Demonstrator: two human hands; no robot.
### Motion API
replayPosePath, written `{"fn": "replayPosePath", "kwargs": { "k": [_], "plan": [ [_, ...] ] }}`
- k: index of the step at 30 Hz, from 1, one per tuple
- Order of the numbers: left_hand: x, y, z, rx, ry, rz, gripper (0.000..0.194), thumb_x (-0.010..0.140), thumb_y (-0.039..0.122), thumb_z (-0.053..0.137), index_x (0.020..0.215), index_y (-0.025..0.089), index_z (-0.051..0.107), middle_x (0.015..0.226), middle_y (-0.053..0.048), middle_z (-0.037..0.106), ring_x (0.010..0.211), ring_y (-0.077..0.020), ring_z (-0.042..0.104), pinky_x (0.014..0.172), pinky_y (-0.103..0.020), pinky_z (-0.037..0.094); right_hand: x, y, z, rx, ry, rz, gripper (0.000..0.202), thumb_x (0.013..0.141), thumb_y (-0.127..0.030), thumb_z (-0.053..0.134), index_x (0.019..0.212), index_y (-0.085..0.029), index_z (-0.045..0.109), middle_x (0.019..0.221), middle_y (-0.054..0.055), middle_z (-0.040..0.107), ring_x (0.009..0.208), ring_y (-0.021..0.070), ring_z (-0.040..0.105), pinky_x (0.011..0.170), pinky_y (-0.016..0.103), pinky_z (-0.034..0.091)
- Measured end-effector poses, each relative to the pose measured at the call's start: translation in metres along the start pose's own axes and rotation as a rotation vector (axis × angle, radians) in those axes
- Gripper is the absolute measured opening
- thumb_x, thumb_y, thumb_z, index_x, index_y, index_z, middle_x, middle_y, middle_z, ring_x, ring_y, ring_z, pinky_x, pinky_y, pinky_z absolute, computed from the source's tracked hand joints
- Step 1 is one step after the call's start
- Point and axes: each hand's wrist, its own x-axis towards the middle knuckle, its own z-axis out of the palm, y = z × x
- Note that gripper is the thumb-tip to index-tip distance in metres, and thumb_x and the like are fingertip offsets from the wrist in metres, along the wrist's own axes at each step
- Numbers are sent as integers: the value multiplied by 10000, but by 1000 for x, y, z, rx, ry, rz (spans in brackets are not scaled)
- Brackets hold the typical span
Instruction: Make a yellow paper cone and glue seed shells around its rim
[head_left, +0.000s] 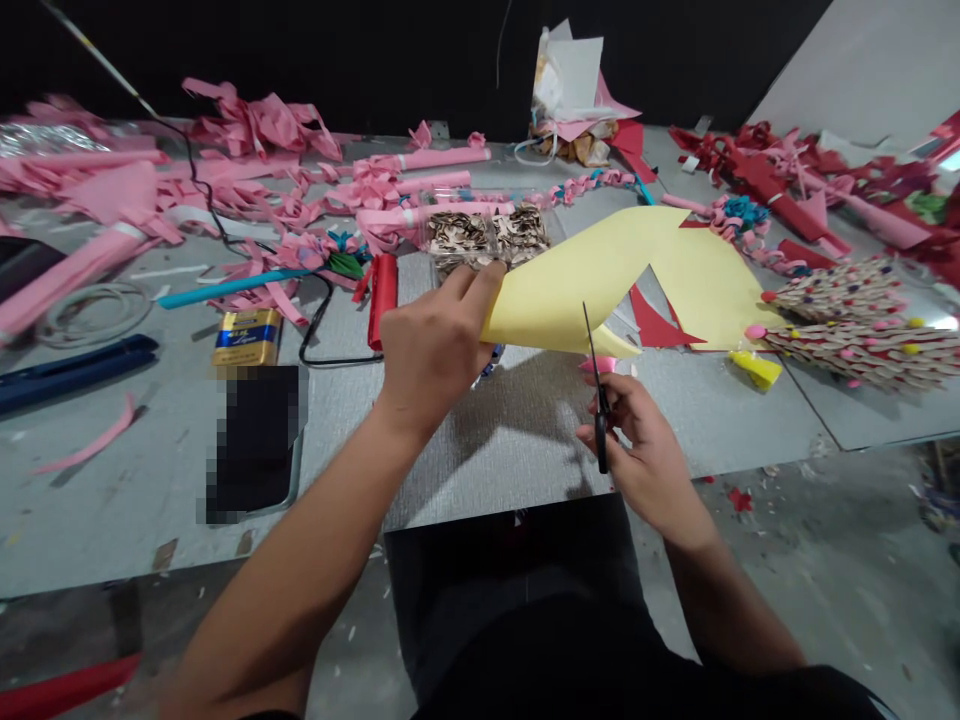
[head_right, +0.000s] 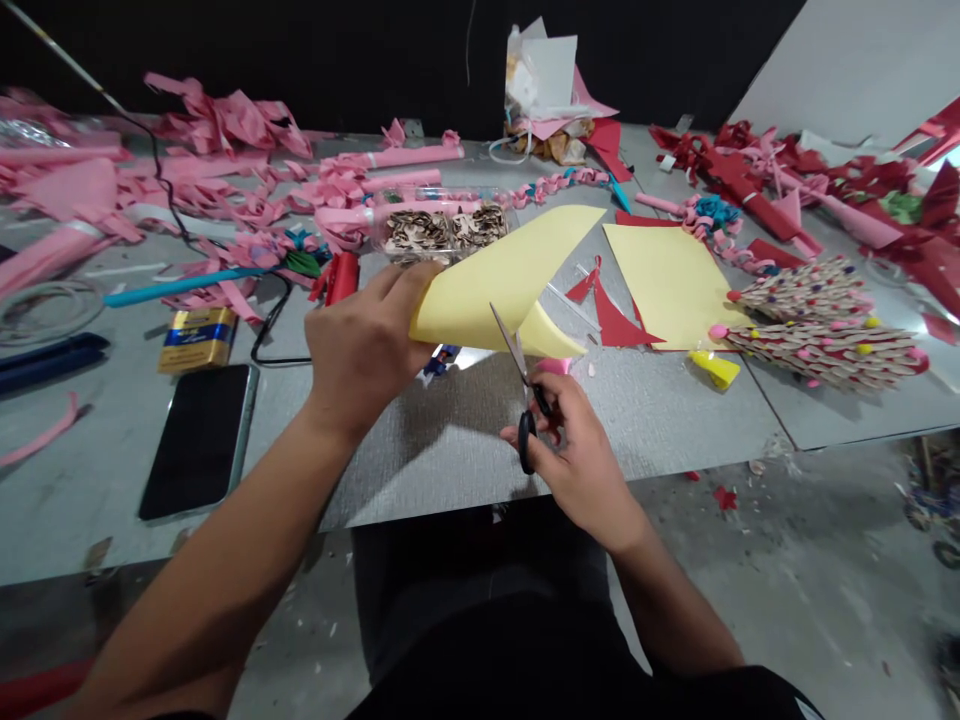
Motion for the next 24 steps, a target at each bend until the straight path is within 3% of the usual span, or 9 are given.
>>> {"fn": "replayPosePath", "kwargs": {
  "k": [12, 18, 24],
  "plan": [
    [-2, -1, 1, -10, 29, 6, 662, 1020, 286, 683, 1672, 335, 574, 1444, -121, 779, 1118, -333, 775, 772, -384, 527, -2, 2, 9, 42, 103, -17, 276, 1031, -285, 773, 1297, -305, 703, 948, -7, 591, 847, 193, 661, 815, 375, 642],
    [-3, -3, 5, 14, 115, 51, 655, 1002, 274, 723, 1644, 306, 597, 1401, -113, 804, 1058, -329, 787, 727, -375, 506, -3, 6, 11, 51, 139, -21, 269, 1009, -259, 779, 1274, -292, 744, 875, -30, 593, 770, 167, 669, 800, 358, 658],
    [-3, -6, 7, 14, 160, 67, 647, 1004, 252, 734, 1636, 295, 605, 1373, -126, 806, 1029, -325, 799, 723, -365, 508, -7, 7, 9, 210, 118, 35, 242, 1035, -240, 731, 1262, -313, 775, 916, -10, 638, 840, 180, 795, 822, 342, 713]
  ]
}}
